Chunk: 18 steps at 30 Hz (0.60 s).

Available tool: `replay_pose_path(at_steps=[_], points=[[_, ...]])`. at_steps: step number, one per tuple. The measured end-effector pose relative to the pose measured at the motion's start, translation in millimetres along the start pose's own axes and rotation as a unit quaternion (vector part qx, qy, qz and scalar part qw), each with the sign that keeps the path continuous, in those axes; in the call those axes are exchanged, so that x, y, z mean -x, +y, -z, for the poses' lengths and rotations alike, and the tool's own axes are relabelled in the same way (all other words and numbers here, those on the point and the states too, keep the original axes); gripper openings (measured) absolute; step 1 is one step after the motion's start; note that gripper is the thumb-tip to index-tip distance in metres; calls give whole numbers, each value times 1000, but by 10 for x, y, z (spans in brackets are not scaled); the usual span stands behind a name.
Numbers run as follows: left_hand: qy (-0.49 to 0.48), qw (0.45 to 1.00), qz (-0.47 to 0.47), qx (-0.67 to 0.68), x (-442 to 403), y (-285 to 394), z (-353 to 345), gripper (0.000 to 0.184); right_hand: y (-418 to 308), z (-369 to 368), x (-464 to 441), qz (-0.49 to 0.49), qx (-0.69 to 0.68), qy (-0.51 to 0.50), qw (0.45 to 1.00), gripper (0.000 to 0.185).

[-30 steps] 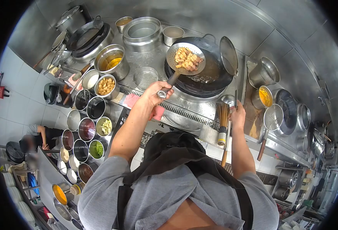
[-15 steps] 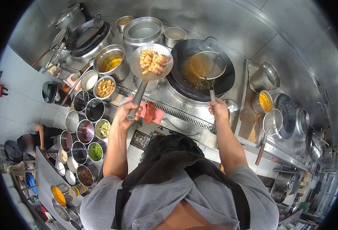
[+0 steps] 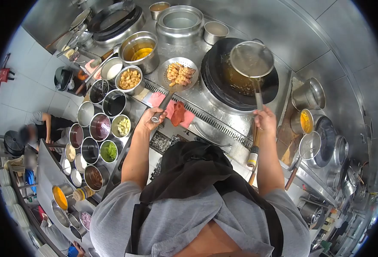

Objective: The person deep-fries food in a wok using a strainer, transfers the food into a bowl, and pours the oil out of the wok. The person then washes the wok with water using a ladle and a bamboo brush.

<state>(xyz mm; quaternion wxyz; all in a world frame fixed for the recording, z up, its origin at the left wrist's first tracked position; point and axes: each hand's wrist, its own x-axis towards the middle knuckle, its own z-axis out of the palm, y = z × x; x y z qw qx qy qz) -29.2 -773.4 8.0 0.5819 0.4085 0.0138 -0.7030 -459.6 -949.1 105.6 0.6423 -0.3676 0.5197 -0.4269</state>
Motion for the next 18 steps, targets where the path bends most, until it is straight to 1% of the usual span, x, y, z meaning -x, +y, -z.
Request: replay_pose_path(at_steps=[2, 3, 5, 6, 7, 9, 10, 11, 13, 14, 16, 17, 18], points=[[-20, 999, 40, 6, -88, -10, 210, 18, -157, 195, 94, 47, 154, 38, 986, 42], [-21, 999, 44, 8, -113, -5, 284, 18, -225, 266, 150, 45, 158, 40, 986, 42], [14, 999, 36, -13, -123, 21, 302, 18, -350, 425, 236, 97, 304, 104, 942, 52], [18, 999, 19, -37, -155, 28, 337, 24, -324, 616, 176, 103, 375, 114, 914, 57], [17, 999, 23, -34, -138, 6, 302, 24, -371, 672, 223, 101, 379, 117, 912, 57], [53, 995, -15, -78, -86, 7, 247, 35, -446, 753, 341, 113, 512, 124, 842, 53], [53, 996, -13, -76, -78, -10, 251, 35, -457, 783, 402, 113, 505, 100, 850, 49], [61, 995, -21, -71, -64, -26, 266, 38, -437, 847, 427, 111, 508, 100, 848, 49], [78, 994, -39, -63, -30, -63, 310, 45, -389, 950, 460, 15, 391, 33, 920, 47], [79, 994, -37, -61, -16, -97, 346, 45, -376, 963, 494, 13, 393, 32, 919, 47], [53, 996, -62, -25, 15, -159, 418, 47, -383, 933, 556, -77, 322, -7, 944, 51], [54, 996, -63, -24, 45, -182, 428, 47, -398, 844, 605, -77, 322, -9, 943, 51], [70, 995, -65, -6, 78, -214, 433, 48, -398, 723, 667, -77, 285, 0, 955, 52]])
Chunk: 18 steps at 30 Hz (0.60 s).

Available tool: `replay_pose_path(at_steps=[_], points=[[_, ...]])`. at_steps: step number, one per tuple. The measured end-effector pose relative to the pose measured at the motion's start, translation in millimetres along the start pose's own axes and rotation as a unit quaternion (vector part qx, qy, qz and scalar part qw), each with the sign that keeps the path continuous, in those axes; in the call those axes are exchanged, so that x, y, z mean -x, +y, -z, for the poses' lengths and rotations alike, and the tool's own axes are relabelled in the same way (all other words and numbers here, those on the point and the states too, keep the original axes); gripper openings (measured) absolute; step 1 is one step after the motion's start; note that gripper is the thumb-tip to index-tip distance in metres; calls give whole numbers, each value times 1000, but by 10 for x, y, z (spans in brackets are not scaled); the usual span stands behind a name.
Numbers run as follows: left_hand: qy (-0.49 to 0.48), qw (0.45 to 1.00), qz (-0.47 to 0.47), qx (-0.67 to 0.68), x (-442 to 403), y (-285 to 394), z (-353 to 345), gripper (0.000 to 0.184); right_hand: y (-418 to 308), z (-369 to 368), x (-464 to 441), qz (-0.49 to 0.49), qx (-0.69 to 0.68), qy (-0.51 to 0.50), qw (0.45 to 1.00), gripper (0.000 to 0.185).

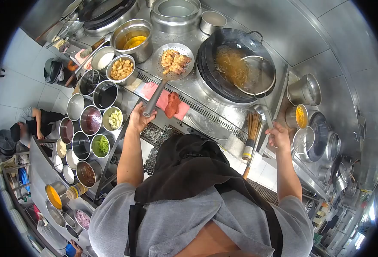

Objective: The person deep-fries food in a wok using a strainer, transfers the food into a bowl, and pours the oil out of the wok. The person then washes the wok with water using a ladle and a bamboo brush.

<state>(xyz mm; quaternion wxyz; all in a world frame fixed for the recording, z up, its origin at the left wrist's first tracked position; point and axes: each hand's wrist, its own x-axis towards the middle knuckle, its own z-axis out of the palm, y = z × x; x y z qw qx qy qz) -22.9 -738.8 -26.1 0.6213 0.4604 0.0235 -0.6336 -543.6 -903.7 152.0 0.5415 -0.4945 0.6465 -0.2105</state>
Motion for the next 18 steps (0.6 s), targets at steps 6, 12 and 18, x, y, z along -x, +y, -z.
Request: replay_pose_path(at_steps=[6, 12, 18], points=[[50, 998, 35, -29, 113, -335, 361, 50, 0, -464, -5, -9, -153, -68, 986, 47], [84, 926, 214, -299, 148, -1166, 1092, 41, 25, -941, -390, 24, -244, -71, 967, 40], [196, 837, 308, -407, 333, -1679, 1557, 28, -282, -1106, -785, 42, -285, -39, 957, 38]])
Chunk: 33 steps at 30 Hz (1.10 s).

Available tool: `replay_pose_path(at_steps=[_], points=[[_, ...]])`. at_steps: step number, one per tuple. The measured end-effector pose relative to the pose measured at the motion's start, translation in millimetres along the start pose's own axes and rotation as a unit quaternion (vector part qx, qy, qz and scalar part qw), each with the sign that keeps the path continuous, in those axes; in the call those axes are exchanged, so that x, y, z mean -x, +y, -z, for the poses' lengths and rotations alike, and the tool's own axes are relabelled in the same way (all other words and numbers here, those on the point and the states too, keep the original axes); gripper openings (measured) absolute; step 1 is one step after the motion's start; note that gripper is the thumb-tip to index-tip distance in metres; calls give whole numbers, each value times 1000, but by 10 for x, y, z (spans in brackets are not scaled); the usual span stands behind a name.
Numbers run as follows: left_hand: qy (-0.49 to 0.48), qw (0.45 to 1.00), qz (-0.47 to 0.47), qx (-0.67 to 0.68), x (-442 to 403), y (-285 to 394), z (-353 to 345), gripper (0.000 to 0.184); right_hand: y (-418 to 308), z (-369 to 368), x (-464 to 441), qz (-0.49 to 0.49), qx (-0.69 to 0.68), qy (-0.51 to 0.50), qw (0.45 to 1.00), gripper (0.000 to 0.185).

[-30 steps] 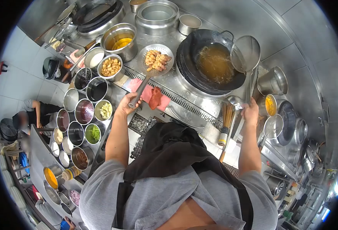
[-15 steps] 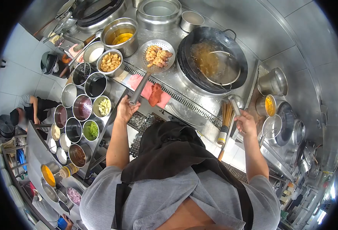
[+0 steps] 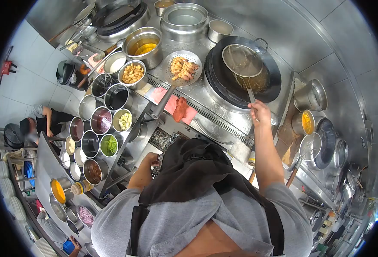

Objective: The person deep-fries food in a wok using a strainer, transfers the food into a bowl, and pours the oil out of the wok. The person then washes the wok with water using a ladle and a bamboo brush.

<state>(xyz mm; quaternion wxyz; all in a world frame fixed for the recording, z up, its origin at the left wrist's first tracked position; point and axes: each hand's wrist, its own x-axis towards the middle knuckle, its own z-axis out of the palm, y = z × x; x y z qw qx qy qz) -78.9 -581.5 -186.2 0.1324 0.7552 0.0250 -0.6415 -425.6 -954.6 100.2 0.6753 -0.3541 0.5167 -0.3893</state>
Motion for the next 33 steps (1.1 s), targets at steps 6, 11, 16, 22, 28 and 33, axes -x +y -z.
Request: replay_pose_path(at_steps=[6, 11, 16, 22, 28, 33], points=[[37, 999, 2, 10, 17, -82, 226, 34, -295, 215, -315, 69, 22, 37, 997, 39], [54, 998, -22, 20, 36, -85, 308, 30, -590, 559, -4, 145, 255, 115, 949, 50], [42, 999, -1, 17, -9, -133, 223, 27, -142, 1199, 49, 257, 525, 230, 778, 48], [52, 998, -19, -22, 104, 69, 64, 24, 58, 911, 63, 130, 411, 150, 890, 47], [52, 995, -81, -13, 141, 378, 121, 25, 143, 412, -257, 50, 63, 53, 995, 30], [57, 994, -95, -13, 86, 304, 159, 26, 172, 327, -379, 33, -42, 22, 998, 31]])
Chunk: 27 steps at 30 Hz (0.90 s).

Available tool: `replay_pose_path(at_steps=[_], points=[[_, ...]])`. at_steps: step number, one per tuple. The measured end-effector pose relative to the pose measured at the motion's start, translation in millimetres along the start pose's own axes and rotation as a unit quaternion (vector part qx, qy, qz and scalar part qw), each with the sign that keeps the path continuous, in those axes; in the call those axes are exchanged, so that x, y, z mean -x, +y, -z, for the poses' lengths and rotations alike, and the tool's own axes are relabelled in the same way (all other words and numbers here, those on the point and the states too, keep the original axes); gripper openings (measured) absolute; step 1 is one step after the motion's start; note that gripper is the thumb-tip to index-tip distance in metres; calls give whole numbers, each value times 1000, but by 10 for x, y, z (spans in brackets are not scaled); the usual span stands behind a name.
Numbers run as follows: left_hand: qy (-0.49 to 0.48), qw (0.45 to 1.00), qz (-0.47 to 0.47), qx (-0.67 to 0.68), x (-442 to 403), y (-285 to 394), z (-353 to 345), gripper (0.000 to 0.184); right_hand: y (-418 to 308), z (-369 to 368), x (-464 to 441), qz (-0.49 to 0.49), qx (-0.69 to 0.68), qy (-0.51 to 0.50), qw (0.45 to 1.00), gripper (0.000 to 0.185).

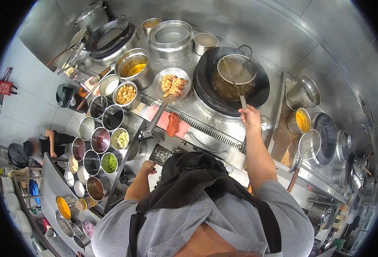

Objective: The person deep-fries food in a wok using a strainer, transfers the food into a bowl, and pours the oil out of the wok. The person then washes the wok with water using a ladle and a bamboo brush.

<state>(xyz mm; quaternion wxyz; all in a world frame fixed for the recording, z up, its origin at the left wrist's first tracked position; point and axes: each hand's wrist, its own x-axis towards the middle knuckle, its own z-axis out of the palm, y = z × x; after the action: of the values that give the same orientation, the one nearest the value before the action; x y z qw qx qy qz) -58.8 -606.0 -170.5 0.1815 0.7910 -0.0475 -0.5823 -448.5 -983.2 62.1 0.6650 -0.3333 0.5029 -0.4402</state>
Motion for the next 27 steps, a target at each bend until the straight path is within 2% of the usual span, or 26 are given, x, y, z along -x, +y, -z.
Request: replay_pose_path(at_steps=[4, 6, 7, 8, 10, 11, 13, 14, 17, 19, 24, 27], points=[[-11, 999, 36, 8, 109, -161, -11, 25, -205, -2, 125, -4, -29, -2, 1000, 28], [3, 998, 59, -21, 114, -271, -34, 24, -347, 62, 254, 34, 21, 18, 999, 28], [7, 998, 57, -26, 144, -289, -42, 24, -382, 175, 269, 54, 44, 9, 998, 34], [5, 998, 61, -31, 118, -331, -36, 24, -502, 194, 420, 82, 117, 39, 989, 44], [5, 998, 53, -30, 59, -392, -41, 23, -632, 345, 632, 100, 274, 53, 955, 54], [17, 997, 61, -37, 98, -361, -62, 22, -656, 402, 742, 97, 277, 54, 955, 54], [6, 997, 73, -27, 112, -290, -69, 22, -667, 514, 950, 105, 426, 81, 895, 57], [-1, 996, 84, -19, 101, -288, -88, 22, -597, 610, 1013, 103, 431, 80, 893, 57], [-8, 997, 70, -11, 63, -237, -169, 20, -419, 761, 1145, 58, 385, 51, 920, 52], [-14, 998, 60, 6, 43, -205, -190, 19, -344, 700, 1218, 2, 251, 16, 968, 46], [-23, 998, 47, -24, -60, -115, -199, 27, -262, 383, 1239, -46, 200, -34, 978, 44], [-18, 1000, 13, -15, -56, -109, -170, 26, -102, 281, 1205, -66, 90, -21, 994, 55]])
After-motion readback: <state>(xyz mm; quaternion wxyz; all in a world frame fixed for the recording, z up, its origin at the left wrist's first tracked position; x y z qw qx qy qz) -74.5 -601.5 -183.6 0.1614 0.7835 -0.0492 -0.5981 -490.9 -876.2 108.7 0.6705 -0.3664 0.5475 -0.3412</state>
